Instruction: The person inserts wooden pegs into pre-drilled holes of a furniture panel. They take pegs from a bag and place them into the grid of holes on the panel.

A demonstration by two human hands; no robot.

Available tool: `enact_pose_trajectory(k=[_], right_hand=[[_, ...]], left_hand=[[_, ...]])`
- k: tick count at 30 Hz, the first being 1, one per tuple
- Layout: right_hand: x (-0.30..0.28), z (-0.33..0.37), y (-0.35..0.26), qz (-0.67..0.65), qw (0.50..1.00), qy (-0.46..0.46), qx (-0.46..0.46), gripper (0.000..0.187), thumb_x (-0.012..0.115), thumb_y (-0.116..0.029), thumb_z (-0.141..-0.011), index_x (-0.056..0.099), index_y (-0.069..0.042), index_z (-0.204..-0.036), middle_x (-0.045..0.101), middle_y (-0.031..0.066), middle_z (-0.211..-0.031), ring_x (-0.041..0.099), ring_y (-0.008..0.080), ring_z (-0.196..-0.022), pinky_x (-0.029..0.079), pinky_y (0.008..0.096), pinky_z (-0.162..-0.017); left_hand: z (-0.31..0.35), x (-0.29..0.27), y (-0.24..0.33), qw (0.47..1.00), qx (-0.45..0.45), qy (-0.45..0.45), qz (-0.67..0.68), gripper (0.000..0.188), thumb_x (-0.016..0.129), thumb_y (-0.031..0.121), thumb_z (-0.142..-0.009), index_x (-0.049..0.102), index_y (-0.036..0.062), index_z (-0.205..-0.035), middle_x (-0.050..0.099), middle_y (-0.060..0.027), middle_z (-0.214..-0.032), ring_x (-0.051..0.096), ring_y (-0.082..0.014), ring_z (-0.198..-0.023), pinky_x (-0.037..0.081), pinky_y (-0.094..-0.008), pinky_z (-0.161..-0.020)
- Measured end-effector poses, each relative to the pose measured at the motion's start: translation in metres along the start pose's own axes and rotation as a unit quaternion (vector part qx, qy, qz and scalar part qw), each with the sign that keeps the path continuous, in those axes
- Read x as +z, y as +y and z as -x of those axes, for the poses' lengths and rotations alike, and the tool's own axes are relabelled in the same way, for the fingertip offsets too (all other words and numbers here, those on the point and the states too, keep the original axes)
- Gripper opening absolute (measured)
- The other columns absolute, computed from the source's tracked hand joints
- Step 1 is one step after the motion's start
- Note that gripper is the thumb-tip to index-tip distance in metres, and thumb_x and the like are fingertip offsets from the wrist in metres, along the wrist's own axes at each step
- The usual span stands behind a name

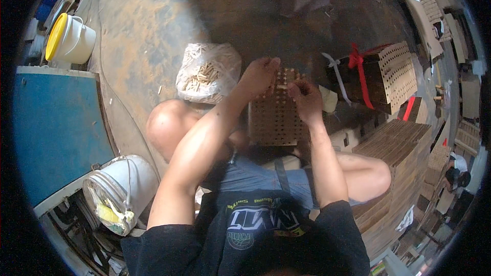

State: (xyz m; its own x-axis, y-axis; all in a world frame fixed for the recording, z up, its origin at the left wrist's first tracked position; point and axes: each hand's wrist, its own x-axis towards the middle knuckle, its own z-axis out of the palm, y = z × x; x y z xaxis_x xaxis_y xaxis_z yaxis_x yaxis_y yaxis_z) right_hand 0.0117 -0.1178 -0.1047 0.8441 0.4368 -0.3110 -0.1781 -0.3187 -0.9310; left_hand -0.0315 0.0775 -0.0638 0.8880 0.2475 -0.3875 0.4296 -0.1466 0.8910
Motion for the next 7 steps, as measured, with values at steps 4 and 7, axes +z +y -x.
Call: enact_pose_trajectory(k=[4,7], right_hand=[[0.021,0.001,0.029,0.407,0.888,-0.014,-0.212,0.018,0.074,-0.02,-0.088,0.072,-0.01,-0.103,0.072,0.007,-0.094,0.067,0.0195,-0.088,0.052,0.0345,-0.082],[0.031,0.01,0.016,0.472,0.849,-0.066,-0.229,0.025,0.074,-0.028,-0.088,0.073,-0.011,-0.107,0.073,0.0097,-0.107,0.068,0.0258,-0.101,0.051,0.0417,-0.091]], left_hand=[[-0.006,-0.006,-0.008,0.995,-0.032,0.04,0.09,0.046,0.05,0.041,-0.101,0.068,-0.0005,-0.107,0.069,-0.0162,-0.088,0.067,-0.0253,-0.084,0.05,-0.0421,-0.081],[0.0,0.0,-0.006,0.996,0.005,0.05,0.073,0.04,0.052,0.04,-0.101,0.07,0.0048,-0.107,0.07,-0.0153,-0.081,0.066,-0.0221,-0.073,0.052,-0.0392,-0.078]])
